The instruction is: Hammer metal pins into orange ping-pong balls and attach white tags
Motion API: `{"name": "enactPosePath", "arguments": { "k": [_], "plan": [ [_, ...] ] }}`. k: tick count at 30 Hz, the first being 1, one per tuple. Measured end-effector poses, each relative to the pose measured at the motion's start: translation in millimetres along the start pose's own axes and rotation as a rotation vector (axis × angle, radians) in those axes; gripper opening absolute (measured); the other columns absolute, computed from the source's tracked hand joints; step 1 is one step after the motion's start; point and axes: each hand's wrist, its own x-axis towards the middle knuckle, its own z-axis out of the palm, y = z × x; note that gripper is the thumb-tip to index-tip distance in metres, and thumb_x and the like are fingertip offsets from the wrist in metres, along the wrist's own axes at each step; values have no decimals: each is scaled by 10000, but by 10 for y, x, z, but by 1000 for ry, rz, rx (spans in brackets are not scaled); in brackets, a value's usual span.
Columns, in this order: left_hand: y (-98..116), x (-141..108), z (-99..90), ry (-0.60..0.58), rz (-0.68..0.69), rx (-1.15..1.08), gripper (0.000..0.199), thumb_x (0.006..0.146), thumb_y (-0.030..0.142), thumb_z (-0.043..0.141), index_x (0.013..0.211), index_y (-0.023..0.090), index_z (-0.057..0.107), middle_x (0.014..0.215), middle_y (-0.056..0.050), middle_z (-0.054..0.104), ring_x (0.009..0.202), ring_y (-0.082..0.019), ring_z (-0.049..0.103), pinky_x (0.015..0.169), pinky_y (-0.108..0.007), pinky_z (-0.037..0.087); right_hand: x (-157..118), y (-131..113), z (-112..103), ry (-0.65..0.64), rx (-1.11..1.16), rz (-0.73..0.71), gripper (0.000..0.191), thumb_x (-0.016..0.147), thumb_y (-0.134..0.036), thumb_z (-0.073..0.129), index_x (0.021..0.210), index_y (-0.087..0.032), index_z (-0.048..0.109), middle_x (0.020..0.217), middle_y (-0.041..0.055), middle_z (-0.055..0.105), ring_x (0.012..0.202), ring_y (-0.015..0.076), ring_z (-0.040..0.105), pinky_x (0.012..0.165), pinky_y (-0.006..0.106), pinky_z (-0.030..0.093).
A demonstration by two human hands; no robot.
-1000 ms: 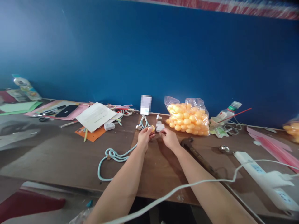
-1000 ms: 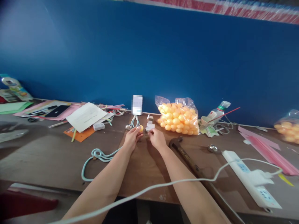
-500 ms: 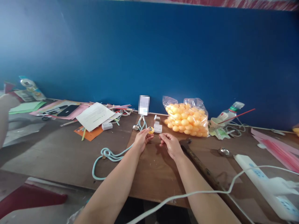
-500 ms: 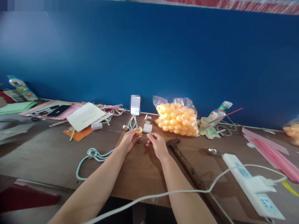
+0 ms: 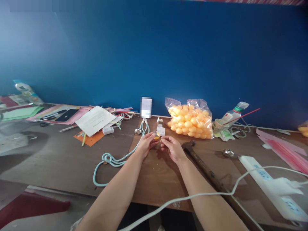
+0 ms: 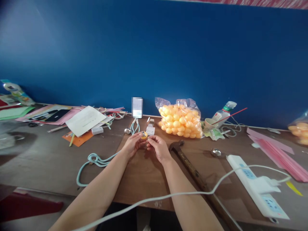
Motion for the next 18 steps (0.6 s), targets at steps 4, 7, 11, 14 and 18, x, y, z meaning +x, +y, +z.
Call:
{"name": "enactPosePath", "arguments": {
  "k": [4,7,11,14,18],
  "plan": [
    [1,-26,0,-81,4,19,347,745,256,744,1048,119,646,961,-112,690,739,-149,678,661,-244,553,1,5,-7,-8,20,-21,289,624,-317,820,826,-192,656,746,-3,663,622,89,580,534,195,482],
    [7,-44,4,-120,-6,27,395,741,258,750,1094,127,629,975,-118,687,746,-148,678,663,-243,551,8,-1,-20,-12,37,-32,284,630,-303,818,833,-191,655,744,-3,668,628,87,586,550,194,485],
    [2,-49,5,-150,-5,28,402,742,265,749,1098,135,618,966,-111,685,753,-157,679,676,-265,553,8,-17,-25,-14,26,-33,286,629,-302,819,845,-193,667,752,-3,666,633,93,594,562,208,500],
    [-1,-51,11,-142,-8,22,372,735,252,753,1056,118,620,936,-111,685,749,-157,676,676,-264,551,5,-20,-23,-19,16,-28,277,627,-315,821,823,-192,667,752,3,669,633,100,600,556,217,509],
    [11,-63,26,-122,-21,21,328,735,249,751,998,104,619,853,-98,683,708,-148,670,664,-255,547,6,-16,-23,-26,-6,-16,278,633,-333,818,811,-189,659,774,18,691,640,105,610,547,214,505]
  ]
}}
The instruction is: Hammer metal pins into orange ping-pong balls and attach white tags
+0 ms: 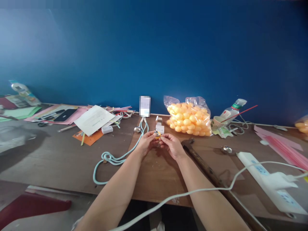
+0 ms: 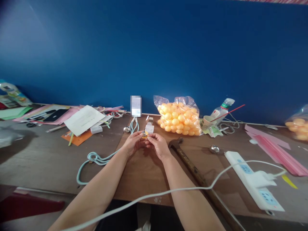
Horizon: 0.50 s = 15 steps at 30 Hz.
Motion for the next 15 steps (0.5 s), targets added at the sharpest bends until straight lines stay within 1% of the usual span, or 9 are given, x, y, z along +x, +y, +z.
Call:
{"name": "enactPosePath", "arguments": {
  "k": [4,9,15],
  "plan": [
    [14,-3,19,14,-10,3,282,746,241,742,962,101,628,796,-78,677,686,-133,664,660,-236,547,1,9,1,7,-38,6,291,643,-346,806,828,-189,646,779,25,707,601,103,605,501,204,468],
    [34,-15,59,60,-33,6,221,765,205,720,941,96,642,810,-70,679,662,-110,655,655,-212,544,4,19,5,4,-67,-2,294,654,-357,792,830,-188,628,760,20,710,545,93,585,462,191,424],
    [34,-22,70,64,-33,0,202,762,204,726,913,94,651,804,-68,676,651,-98,642,667,-213,541,16,33,2,-5,-54,3,301,655,-363,791,840,-196,622,754,12,709,514,86,561,442,188,395]
  ]
}}
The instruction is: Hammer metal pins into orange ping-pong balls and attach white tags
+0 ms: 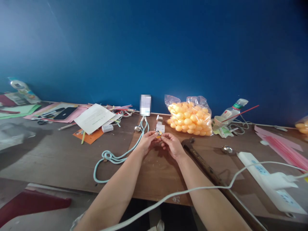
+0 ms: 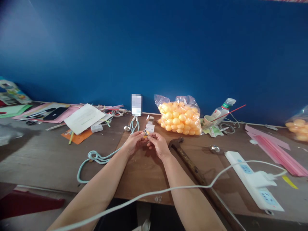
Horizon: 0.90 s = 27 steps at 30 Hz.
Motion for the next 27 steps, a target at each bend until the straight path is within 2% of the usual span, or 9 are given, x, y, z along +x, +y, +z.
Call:
{"name": "enactPosePath", "arguments": {
  "k": [19,27],
  "plan": [
    [-32,30,-5,9,20,10,211,755,223,737,888,83,652,792,-72,684,641,-95,645,659,-204,530,25,52,-9,-15,35,-20,316,637,-368,802,810,-198,600,730,-8,685,502,74,520,447,190,371],
    [-40,43,-15,10,34,1,208,747,225,745,870,84,653,791,-81,689,638,-97,645,659,-212,532,26,55,19,20,37,-20,347,601,-392,817,791,-204,596,708,-22,661,487,68,485,431,192,349]
  ]
}}
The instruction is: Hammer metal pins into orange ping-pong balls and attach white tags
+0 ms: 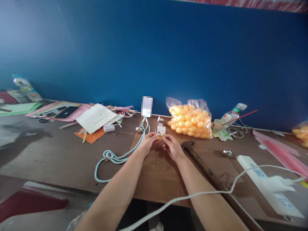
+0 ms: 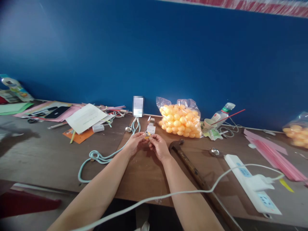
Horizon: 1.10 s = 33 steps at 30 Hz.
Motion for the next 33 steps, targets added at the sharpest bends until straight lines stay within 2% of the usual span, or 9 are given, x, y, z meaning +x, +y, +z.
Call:
{"name": "enactPosePath", "arguments": {
  "k": [33],
  "plan": [
    [26,-1,29,16,35,57,244,691,251,787,816,81,664,733,-68,682,615,-97,635,631,-206,522,-4,-2,21,-21,2,-23,319,631,-370,802,779,-194,580,710,-7,656,491,64,455,422,187,312]
  ]
}}
